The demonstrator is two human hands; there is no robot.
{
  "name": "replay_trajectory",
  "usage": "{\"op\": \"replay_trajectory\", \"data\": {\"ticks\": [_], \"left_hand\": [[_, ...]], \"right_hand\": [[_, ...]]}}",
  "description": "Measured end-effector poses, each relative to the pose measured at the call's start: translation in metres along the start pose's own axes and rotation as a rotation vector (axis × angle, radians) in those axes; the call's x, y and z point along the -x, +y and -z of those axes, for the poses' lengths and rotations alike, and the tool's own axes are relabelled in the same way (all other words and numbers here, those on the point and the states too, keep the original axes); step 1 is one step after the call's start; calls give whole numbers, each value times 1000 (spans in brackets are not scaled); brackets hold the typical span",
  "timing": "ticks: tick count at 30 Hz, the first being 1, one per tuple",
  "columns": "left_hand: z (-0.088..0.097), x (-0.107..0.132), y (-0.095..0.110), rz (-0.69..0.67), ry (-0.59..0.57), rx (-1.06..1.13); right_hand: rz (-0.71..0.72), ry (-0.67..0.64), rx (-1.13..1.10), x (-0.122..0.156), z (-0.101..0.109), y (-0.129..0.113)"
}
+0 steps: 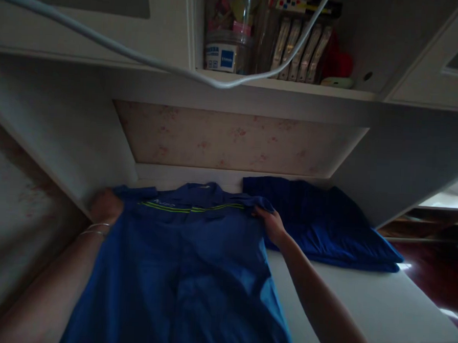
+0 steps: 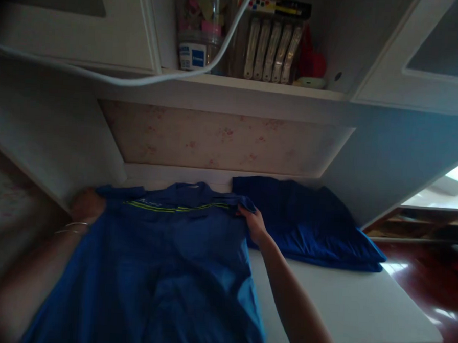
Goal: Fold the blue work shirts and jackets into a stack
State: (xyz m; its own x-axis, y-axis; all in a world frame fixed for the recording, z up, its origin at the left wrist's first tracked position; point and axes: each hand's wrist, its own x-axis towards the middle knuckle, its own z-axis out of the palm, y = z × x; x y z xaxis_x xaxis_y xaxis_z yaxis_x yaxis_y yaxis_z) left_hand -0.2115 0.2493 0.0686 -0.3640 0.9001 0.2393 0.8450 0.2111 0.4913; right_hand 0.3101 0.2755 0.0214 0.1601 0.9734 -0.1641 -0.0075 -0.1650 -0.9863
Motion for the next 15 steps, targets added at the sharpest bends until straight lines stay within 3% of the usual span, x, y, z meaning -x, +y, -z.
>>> {"op": "replay_trajectory", "data": {"ticks": [2, 4, 8, 10, 12, 15], "left_hand": [[18, 8, -15, 46, 97, -155], [16, 18, -19, 8, 109, -269], [-28, 24, -10, -130, -24, -360], [-58, 18, 1, -188, -85, -353], [-88, 9, 14, -238, -136, -326], [-125, -4, 31, -263, -227, -282]], "right_hand": [[-85, -7, 23, -10, -23, 2], [-159, 50, 107, -19, -31, 6], [-165, 173, 263, -20, -26, 14], [-46, 230, 377, -11, -26, 15], [213, 246, 590, 2, -33, 13], [534, 135, 993, 14, -47, 9]]}}
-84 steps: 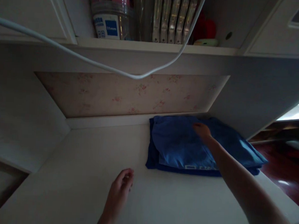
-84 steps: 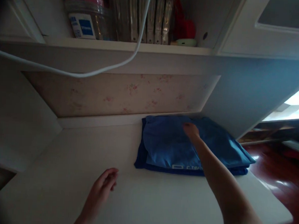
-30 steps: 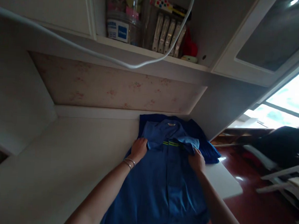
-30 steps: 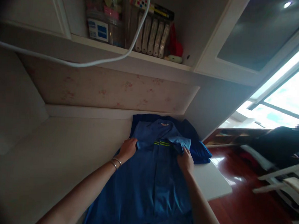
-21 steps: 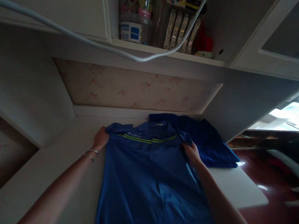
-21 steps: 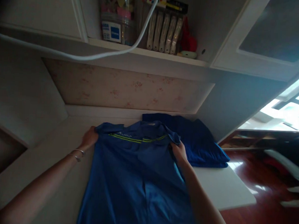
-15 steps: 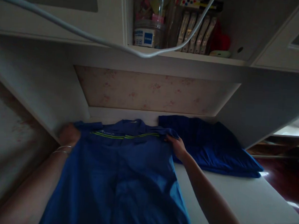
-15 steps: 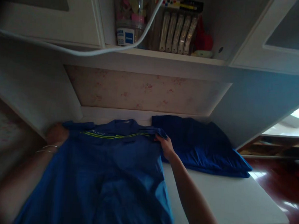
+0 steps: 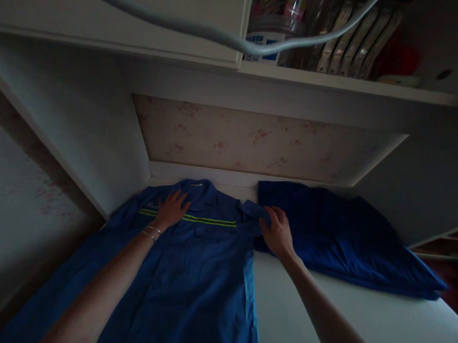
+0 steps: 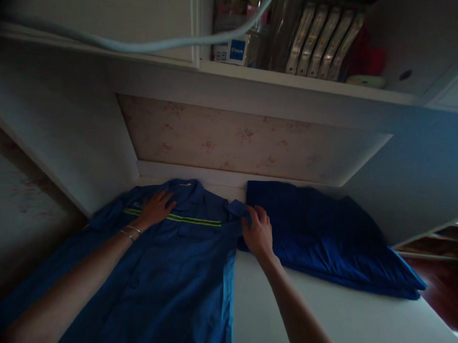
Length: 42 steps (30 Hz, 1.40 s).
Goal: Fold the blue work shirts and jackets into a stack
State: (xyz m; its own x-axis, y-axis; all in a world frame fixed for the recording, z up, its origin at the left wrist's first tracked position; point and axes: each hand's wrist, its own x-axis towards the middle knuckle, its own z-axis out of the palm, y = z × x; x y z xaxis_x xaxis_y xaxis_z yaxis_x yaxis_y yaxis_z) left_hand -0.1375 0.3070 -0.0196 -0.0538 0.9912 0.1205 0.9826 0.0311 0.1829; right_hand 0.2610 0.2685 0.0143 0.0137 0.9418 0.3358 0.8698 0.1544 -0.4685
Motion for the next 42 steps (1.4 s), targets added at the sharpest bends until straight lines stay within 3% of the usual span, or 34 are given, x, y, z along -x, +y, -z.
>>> {"op": "replay_trajectory", "data": {"ticks": [2, 5, 8, 12, 15, 20, 23, 25, 29, 32, 35, 38, 42], "left_hand": [[-15, -13, 9, 7, -58, 27], [-29, -28, 11, 47, -99, 49], [-33, -40, 1, 85, -109, 64], [-29, -52, -16, 134, -113, 71], [-29, -54, -23, 156, -111, 58], [-33, -50, -22, 112, -44, 5], [-33, -44, -15, 86, 50, -32], [-32, -41, -10, 91, 146, -63], [-32, -36, -9, 76, 280, -165], [-36, -39, -15, 56, 252, -219], [-38, -46, -22, 60, 215, -216], [-37, -50, -25, 82, 209, -196], [-32, -51, -21, 82, 208, -189]], "right_hand": [[61, -117, 144, -8, -4, -6], [-27, -246, 216, -37, -14, -5], [-157, -381, 181, -73, -28, -1], [-196, -564, 127, -107, -46, 5], [-253, -521, 114, -116, -44, 24], [-413, -388, 126, -120, -5, 76], [-400, -315, 166, -136, 5, 85], [-334, -293, 181, -152, -3, 76], [-298, -290, 200, -183, -43, 43], [-382, -264, 217, -196, -66, 28], [-422, -231, 221, -200, -69, 26], [-419, -190, 211, -196, -47, 35], [-401, -132, 179, -169, 16, 57]]}}
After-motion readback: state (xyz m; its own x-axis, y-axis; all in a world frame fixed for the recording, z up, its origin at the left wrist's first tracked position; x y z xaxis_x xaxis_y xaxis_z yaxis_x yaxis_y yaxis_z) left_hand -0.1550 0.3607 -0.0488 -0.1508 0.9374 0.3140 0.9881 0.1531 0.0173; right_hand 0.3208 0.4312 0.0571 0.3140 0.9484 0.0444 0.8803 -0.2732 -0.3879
